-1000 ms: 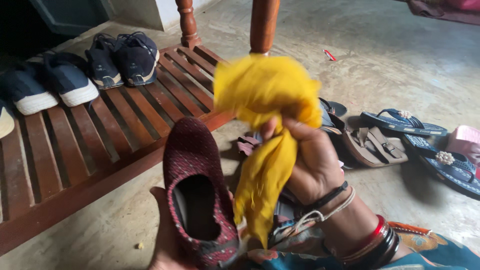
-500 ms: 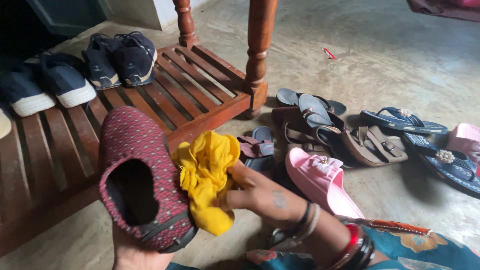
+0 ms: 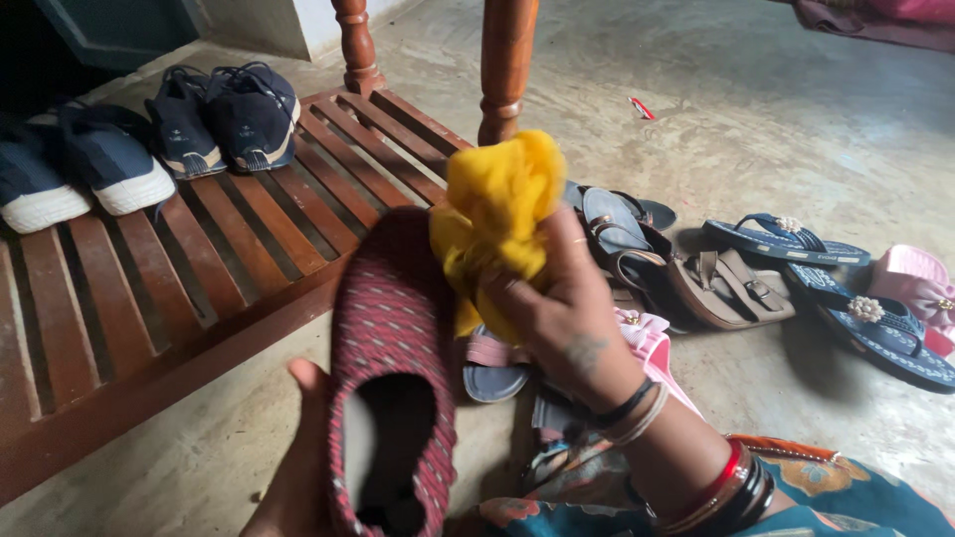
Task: The person sits on the floor and wipes a maroon patterned slip-on shoe with a yellow cloth. They clean the upper, sides, and sole of the shoe, then place it on a wooden shoe rack next to other shoes.
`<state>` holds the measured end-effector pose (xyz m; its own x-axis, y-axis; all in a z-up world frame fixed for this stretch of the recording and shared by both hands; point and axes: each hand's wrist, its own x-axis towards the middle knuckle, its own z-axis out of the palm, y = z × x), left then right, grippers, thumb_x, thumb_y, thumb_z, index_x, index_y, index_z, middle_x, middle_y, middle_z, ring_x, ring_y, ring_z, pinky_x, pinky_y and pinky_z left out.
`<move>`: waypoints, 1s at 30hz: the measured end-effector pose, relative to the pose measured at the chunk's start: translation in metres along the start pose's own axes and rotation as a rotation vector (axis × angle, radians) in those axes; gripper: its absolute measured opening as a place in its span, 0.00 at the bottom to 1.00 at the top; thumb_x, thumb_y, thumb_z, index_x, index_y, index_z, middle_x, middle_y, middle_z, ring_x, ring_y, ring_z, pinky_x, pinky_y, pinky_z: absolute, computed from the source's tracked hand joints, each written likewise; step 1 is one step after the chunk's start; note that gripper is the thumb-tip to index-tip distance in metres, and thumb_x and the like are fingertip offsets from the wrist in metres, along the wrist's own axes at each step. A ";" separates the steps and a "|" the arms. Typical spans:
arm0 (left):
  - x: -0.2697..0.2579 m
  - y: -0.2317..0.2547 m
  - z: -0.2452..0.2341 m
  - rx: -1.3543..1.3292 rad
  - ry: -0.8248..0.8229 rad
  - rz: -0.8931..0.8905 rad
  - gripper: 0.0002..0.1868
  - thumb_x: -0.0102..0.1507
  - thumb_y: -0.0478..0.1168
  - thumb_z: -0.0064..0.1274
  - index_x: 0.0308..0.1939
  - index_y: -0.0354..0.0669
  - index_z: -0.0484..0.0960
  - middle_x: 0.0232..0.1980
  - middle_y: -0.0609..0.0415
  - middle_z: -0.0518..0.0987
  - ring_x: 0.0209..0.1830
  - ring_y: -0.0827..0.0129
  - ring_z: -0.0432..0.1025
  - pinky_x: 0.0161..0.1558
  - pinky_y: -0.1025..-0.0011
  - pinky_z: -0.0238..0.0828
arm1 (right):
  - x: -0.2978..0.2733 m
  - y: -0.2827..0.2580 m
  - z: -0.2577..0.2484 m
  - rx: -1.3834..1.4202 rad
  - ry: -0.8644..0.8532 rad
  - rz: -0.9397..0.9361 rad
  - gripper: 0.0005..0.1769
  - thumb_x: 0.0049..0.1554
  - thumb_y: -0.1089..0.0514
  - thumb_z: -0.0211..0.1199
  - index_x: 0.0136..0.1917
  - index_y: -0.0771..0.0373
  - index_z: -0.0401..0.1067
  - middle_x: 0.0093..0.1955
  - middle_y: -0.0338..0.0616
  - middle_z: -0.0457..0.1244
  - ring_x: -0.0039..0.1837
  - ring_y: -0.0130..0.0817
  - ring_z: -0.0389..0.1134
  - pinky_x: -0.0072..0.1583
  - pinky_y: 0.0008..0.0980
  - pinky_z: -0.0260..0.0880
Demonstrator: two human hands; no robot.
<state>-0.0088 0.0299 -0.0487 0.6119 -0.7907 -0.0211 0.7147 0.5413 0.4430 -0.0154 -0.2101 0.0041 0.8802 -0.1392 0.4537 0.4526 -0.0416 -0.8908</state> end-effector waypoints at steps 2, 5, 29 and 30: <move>0.007 -0.004 0.000 -0.006 0.068 0.058 0.55 0.58 0.83 0.33 0.70 0.42 0.66 0.62 0.43 0.78 0.60 0.47 0.72 0.61 0.46 0.68 | -0.007 -0.006 0.010 -0.297 -0.105 -0.143 0.39 0.51 0.75 0.62 0.74 0.62 0.60 0.69 0.45 0.57 0.72 0.38 0.60 0.71 0.35 0.63; 0.005 0.005 0.001 -0.059 0.104 0.152 0.52 0.58 0.82 0.33 0.70 0.46 0.66 0.63 0.46 0.76 0.61 0.50 0.71 0.62 0.48 0.67 | -0.025 -0.019 0.041 -0.342 -0.281 -0.025 0.37 0.44 0.74 0.63 0.68 0.64 0.65 0.67 0.51 0.57 0.71 0.46 0.60 0.70 0.34 0.61; -0.022 0.029 0.019 0.338 0.636 0.335 0.50 0.53 0.76 0.40 0.68 0.47 0.72 0.63 0.54 0.80 0.61 0.64 0.75 0.61 0.61 0.72 | -0.057 0.012 0.068 -0.041 -0.437 0.715 0.42 0.53 0.70 0.61 0.78 0.53 0.54 0.56 0.43 0.67 0.55 0.29 0.68 0.55 0.28 0.70; -0.024 0.033 0.018 0.309 0.588 0.363 0.48 0.56 0.74 0.43 0.69 0.45 0.71 0.62 0.52 0.79 0.60 0.62 0.75 0.60 0.60 0.72 | -0.057 0.008 0.064 -0.014 -0.535 0.653 0.40 0.53 0.70 0.63 0.77 0.57 0.56 0.54 0.43 0.66 0.55 0.29 0.66 0.55 0.28 0.70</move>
<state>-0.0059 0.0617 -0.0178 0.9325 -0.2481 -0.2624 0.3593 0.5651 0.7426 -0.0528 -0.1392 -0.0266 0.9151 0.3475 -0.2046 -0.1696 -0.1286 -0.9771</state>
